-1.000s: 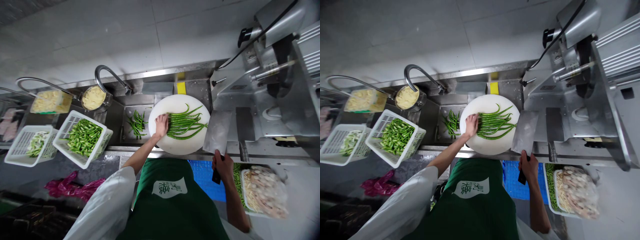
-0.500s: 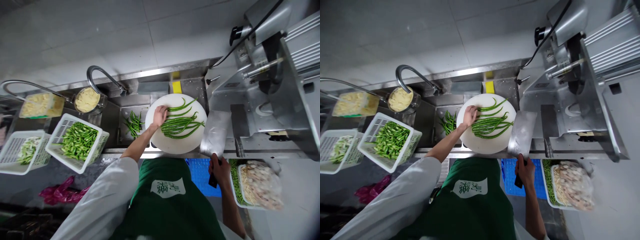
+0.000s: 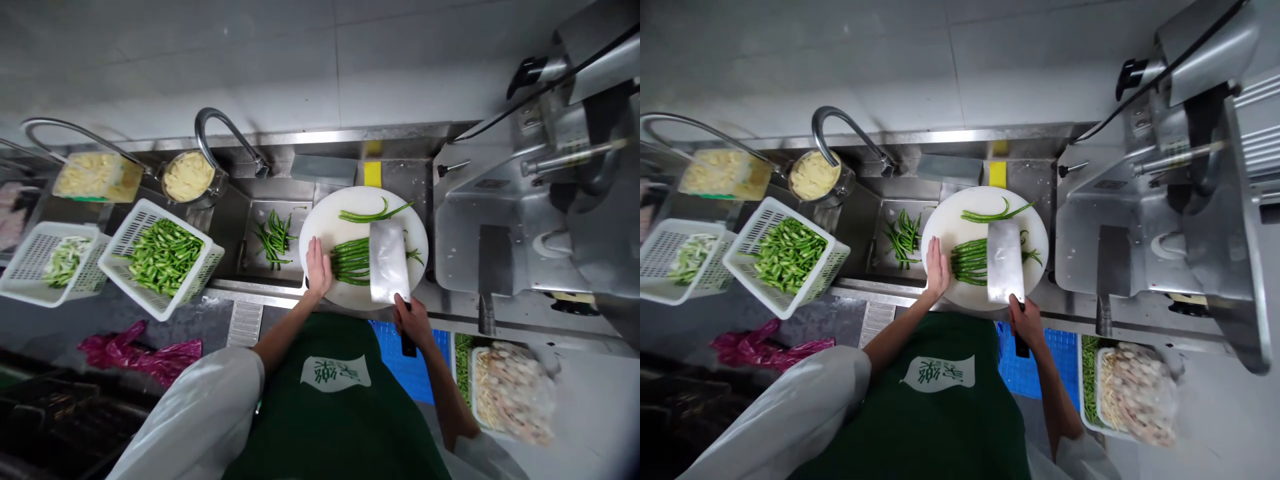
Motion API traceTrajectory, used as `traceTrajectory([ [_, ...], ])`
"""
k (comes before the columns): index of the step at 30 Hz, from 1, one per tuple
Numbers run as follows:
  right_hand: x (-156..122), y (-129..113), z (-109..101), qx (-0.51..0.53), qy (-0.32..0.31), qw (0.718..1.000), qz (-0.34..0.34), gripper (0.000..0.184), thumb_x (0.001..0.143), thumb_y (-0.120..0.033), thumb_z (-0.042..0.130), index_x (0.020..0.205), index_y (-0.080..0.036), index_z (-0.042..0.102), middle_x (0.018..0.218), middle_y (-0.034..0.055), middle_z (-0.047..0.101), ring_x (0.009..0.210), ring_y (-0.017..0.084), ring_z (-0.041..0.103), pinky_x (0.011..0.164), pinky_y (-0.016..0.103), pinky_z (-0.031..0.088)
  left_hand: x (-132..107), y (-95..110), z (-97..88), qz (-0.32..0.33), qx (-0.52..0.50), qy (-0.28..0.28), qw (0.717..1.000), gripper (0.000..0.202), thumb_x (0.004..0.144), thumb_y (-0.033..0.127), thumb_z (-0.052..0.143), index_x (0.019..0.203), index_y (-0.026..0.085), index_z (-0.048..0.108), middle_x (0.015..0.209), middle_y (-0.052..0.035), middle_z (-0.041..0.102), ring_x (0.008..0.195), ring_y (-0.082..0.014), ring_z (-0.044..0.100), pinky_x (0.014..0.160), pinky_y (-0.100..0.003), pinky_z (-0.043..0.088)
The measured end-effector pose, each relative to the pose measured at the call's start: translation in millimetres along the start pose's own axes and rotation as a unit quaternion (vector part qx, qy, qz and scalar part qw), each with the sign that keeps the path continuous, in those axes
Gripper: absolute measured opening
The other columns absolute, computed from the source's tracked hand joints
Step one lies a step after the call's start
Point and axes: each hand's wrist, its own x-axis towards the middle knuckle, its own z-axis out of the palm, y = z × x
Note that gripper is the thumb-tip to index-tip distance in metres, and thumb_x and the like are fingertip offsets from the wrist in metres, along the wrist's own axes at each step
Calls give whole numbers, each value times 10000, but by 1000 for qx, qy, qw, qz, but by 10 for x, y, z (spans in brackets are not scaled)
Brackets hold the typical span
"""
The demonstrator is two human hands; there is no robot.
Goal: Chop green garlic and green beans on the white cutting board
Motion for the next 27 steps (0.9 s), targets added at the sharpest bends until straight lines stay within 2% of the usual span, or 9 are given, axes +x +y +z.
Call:
traceTrajectory([
  [3,238,-3,183,-21,-66,998,1,533,836,-757,555,679,-258,455,466,-54,492,354,127,449,367,266,392,-136,180,125,17,52,-58,997,685,1069,441,188,1655,135,8,1716,-168,123,1600,-270,92,1275,-543,189],
  [7,442,53,214,-92,-62,994,-7,518,846,-744,517,683,-253,484,449,-40,498,383,151,482,440,283,432,-141,308,253,28,110,-94,989,776,1047,526,264,1651,84,59,1703,-190,131,1594,-312,114,1276,-600,90],
  [14,449,87,57,-215,-40,974,-60,465,863,-661,491,771,-217,595,529,27,592,555,218,604,576,302,456,-77,248,243,46,130,-95,986,811,1037,571,279,1647,78,74,1700,-178,167,1599,-295,79,1271,-620,66],
  [17,471,75,95,-244,-38,966,-72,472,877,-645,458,792,-208,613,557,45,607,614,235,624,615,311,454,-66,237,236,52,124,-98,986,813,1036,580,282,1646,82,81,1699,-178,173,1599,-286,86,1273,-614,74],
  [23,519,-5,206,-264,-51,962,-55,476,895,-628,477,822,-194,658,593,66,641,689,254,657,627,305,457,-32,231,204,60,111,-117,985,818,1032,573,304,1647,82,83,1702,-179,159,1599,-302,73,1275,-607,81],
  [27,533,-29,260,-297,-52,951,-66,469,907,-607,476,835,-182,660,698,103,698,758,263,675,678,310,467,-26,226,182,64,103,-121,985,814,1034,578,287,1647,80,90,1702,-175,156,1599,-300,71,1277,-608,58],
])
